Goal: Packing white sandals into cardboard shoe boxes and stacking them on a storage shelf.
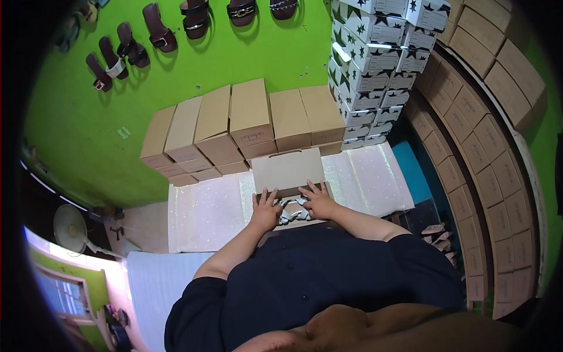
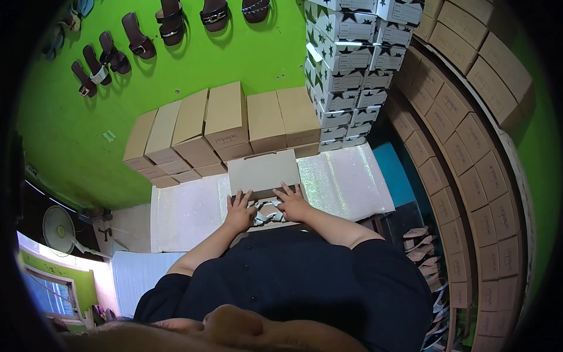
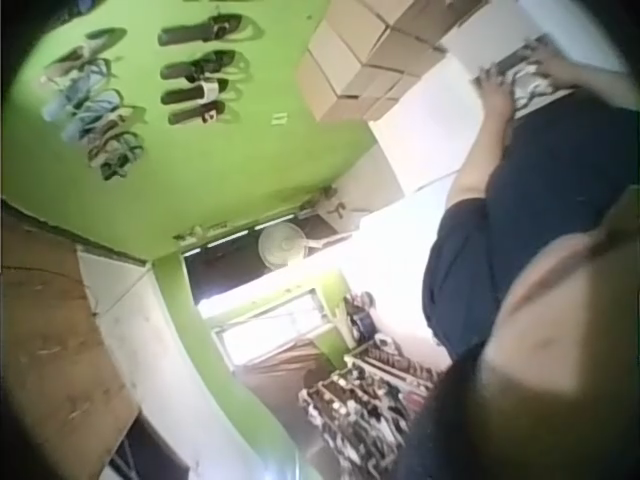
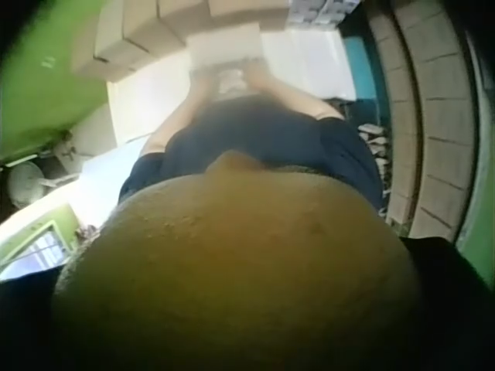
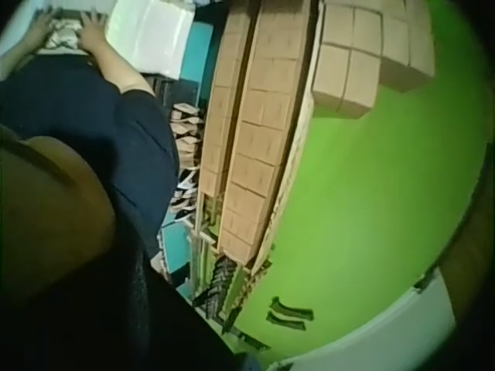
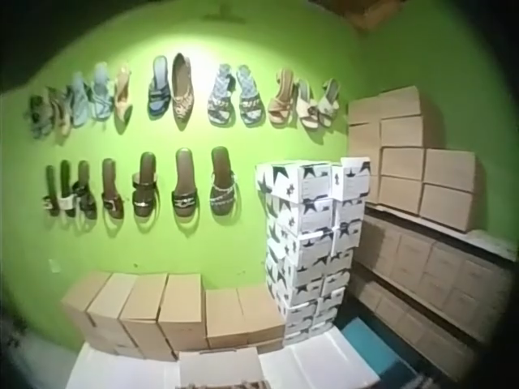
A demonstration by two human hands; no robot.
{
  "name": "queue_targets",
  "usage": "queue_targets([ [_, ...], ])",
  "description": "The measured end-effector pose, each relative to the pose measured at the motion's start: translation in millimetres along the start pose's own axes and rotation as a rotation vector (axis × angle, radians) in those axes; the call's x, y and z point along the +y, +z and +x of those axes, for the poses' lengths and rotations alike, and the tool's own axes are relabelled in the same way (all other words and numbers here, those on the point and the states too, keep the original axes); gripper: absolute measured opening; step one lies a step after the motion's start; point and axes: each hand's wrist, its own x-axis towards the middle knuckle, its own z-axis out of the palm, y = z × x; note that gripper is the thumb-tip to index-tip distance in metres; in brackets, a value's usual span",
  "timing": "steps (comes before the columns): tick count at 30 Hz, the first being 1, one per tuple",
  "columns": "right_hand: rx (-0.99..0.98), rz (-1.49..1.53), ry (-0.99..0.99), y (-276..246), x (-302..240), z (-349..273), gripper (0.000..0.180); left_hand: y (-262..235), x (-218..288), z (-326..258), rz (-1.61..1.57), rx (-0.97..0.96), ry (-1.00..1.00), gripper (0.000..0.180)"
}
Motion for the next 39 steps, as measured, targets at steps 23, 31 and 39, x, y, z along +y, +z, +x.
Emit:
queue_targets([
  [23, -0.108, 0.366, 0.610, -1, 22, -49, 0.059, -2, -32, -39, -0.404, -0.227, -0.534, 0.074],
  [31, -0.016, 0.235, 0.584, 12, 22, -54, 0.058, -9, -17, -47, -0.348, -0.193, -0.539, 0.066],
  [39, 0.015, 0.167, 0.585, 6, 13, -53, 0.056, -4, -17, -59, -0.318, -0.245, -0.549, 0.070],
])
